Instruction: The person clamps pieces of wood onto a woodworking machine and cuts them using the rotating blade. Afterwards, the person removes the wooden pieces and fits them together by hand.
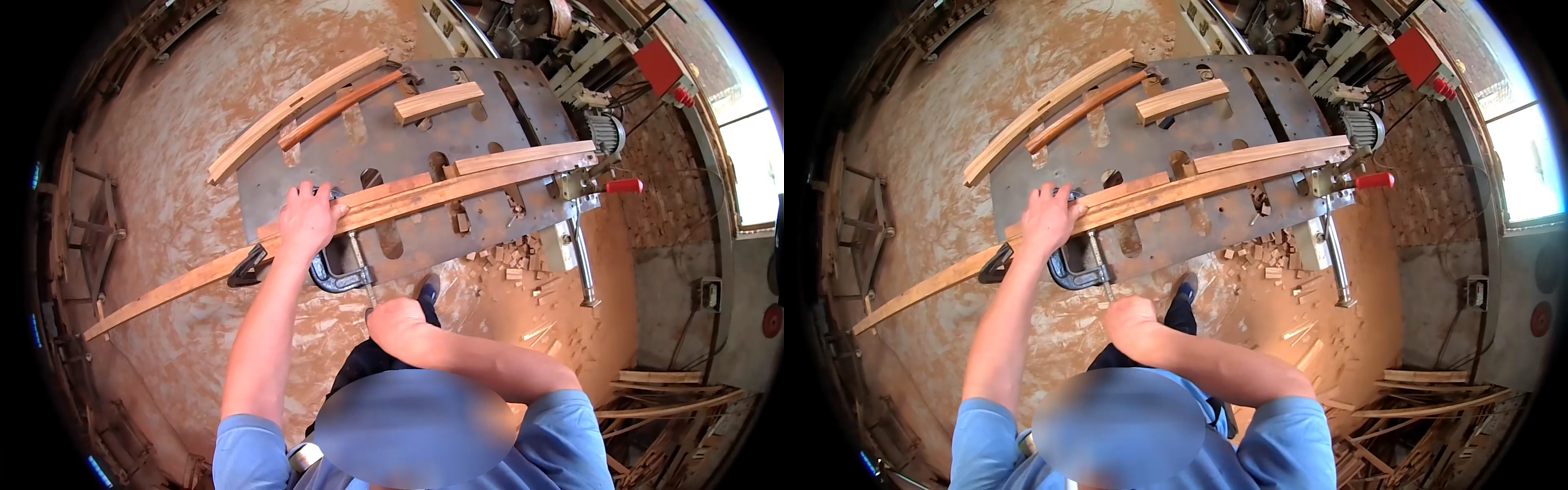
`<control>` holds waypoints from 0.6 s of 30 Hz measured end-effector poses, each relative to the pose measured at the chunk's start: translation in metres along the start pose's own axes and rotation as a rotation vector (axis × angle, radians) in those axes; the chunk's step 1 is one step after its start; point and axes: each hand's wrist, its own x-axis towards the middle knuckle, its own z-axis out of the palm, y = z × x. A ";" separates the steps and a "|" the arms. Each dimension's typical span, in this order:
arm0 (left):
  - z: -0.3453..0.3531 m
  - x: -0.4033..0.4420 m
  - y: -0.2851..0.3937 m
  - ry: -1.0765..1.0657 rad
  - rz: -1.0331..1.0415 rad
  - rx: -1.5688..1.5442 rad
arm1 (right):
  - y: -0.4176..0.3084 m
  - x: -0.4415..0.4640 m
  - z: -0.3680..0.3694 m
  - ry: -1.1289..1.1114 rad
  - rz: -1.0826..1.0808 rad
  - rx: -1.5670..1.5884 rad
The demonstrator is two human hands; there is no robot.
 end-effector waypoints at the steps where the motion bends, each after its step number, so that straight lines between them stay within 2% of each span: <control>1: 0.001 -0.001 -0.001 0.007 -0.005 0.000 | -0.003 -0.002 -0.005 -0.007 -0.006 -0.017; 2: 0.004 0.000 -0.002 0.018 -0.004 0.001 | -0.002 -0.002 -0.010 -0.010 -0.008 -0.034; 4: 0.005 0.002 -0.002 0.037 -0.004 -0.018 | 0.018 -0.004 -0.021 0.016 -0.164 0.039; 5: 0.004 0.001 -0.001 0.044 -0.005 -0.031 | 0.024 -0.022 -0.063 -0.287 0.012 0.422; 6: 0.004 0.001 -0.002 0.053 -0.012 -0.046 | 0.050 -0.001 -0.030 -0.277 0.034 0.773; 8: 0.008 0.001 -0.004 0.063 -0.009 -0.058 | 0.081 0.035 0.045 -0.211 -0.099 1.605; 9: 0.008 0.001 -0.004 0.063 -0.010 -0.066 | 0.086 0.057 0.084 -0.284 -0.183 2.019; 10: 0.008 0.002 -0.004 0.068 -0.008 -0.070 | 0.067 0.048 0.080 -0.322 -0.106 2.300; 12: 0.010 0.003 -0.005 0.076 -0.006 -0.071 | 0.046 0.050 0.082 -0.420 -0.422 2.463; 14: 0.008 0.003 -0.004 0.069 -0.011 -0.078 | 0.041 0.084 0.117 -0.346 -0.651 2.467; 15: 0.009 0.005 -0.007 0.062 -0.011 -0.078 | 0.034 0.079 0.107 -0.148 -0.374 2.262; 17: 0.017 0.007 -0.013 0.106 -0.011 -0.085 | 0.018 0.055 0.075 0.250 -0.050 1.654; 18: 0.020 0.007 -0.013 0.121 -0.003 -0.093 | 0.010 0.046 0.064 0.434 0.020 1.267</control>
